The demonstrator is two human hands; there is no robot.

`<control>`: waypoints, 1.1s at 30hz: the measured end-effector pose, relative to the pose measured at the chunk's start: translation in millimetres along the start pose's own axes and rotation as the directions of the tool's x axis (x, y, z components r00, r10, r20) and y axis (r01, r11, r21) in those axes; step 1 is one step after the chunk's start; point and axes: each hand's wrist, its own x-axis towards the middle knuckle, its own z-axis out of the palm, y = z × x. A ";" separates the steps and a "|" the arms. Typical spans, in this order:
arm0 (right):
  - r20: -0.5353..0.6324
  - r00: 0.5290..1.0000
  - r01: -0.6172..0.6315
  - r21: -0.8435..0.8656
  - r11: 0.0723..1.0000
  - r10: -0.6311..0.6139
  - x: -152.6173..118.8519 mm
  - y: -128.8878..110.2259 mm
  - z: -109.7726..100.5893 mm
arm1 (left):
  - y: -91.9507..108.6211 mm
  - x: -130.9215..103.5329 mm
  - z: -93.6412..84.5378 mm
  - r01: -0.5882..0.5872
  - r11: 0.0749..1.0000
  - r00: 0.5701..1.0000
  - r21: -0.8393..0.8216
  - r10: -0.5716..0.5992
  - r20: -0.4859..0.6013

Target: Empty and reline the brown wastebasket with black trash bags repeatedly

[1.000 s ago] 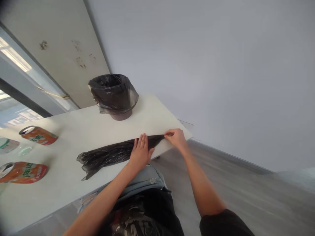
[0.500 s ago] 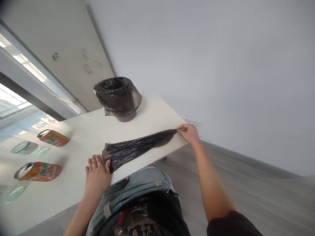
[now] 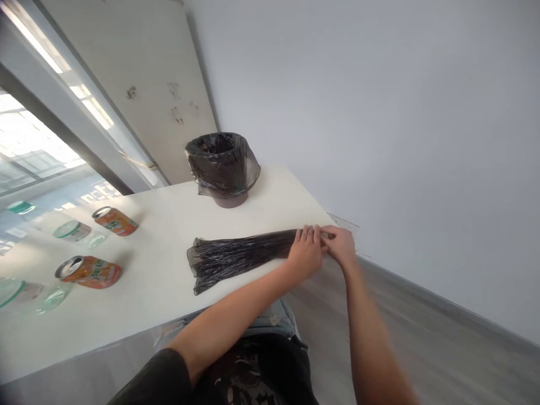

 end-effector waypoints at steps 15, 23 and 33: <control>-0.025 0.989 -0.147 -0.064 0.987 0.146 -1.4 -6.7 2.0 | -196.0 -154.1 -53.8 0.477 0.861 0.866 0.176 -0.494 0.074; -0.016 0.992 -0.126 -0.083 0.989 0.125 5.9 -7.2 3.1 | -250.3 -237.8 -79.0 0.559 0.813 0.825 0.162 -0.565 -0.006; -0.103 0.903 -0.249 0.664 0.705 0.416 -2.0 -62.0 29.2 | -244.4 -235.7 -79.2 0.569 0.817 0.822 0.094 -0.569 -0.032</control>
